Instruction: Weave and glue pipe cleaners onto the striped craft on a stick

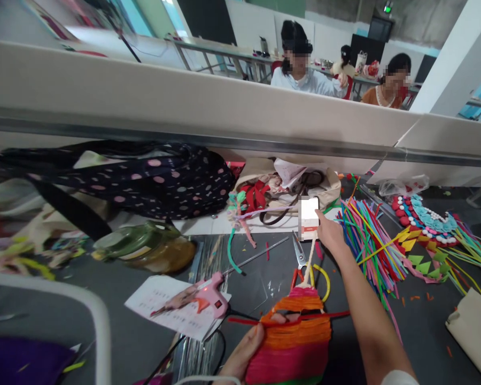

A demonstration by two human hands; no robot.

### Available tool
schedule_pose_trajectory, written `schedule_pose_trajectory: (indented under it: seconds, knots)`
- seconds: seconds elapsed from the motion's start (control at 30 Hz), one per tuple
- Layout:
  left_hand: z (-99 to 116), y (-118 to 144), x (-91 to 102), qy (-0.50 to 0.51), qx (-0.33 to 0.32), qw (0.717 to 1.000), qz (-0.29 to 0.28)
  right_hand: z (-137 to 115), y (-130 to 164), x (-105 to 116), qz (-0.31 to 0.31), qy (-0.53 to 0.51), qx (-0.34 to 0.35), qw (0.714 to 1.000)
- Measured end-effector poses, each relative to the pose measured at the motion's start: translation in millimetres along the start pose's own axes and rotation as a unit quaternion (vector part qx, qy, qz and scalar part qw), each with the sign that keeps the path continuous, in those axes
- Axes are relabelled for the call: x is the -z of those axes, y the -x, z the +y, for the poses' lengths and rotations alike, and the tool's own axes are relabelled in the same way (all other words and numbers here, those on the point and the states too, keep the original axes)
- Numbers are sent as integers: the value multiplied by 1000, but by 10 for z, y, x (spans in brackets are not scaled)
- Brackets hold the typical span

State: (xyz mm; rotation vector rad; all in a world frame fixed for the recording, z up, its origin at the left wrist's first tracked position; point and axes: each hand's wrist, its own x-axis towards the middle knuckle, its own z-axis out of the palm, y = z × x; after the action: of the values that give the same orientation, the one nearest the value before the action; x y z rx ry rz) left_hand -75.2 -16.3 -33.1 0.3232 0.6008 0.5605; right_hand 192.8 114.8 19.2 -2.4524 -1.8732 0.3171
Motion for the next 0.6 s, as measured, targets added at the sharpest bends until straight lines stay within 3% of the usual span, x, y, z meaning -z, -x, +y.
schedule_pose_trajectory:
  seconds: [0.6]
  knots:
    - [-4,-11,81,-3,-17,1000,-16,53,-149,-26,-17,10,21,1000]
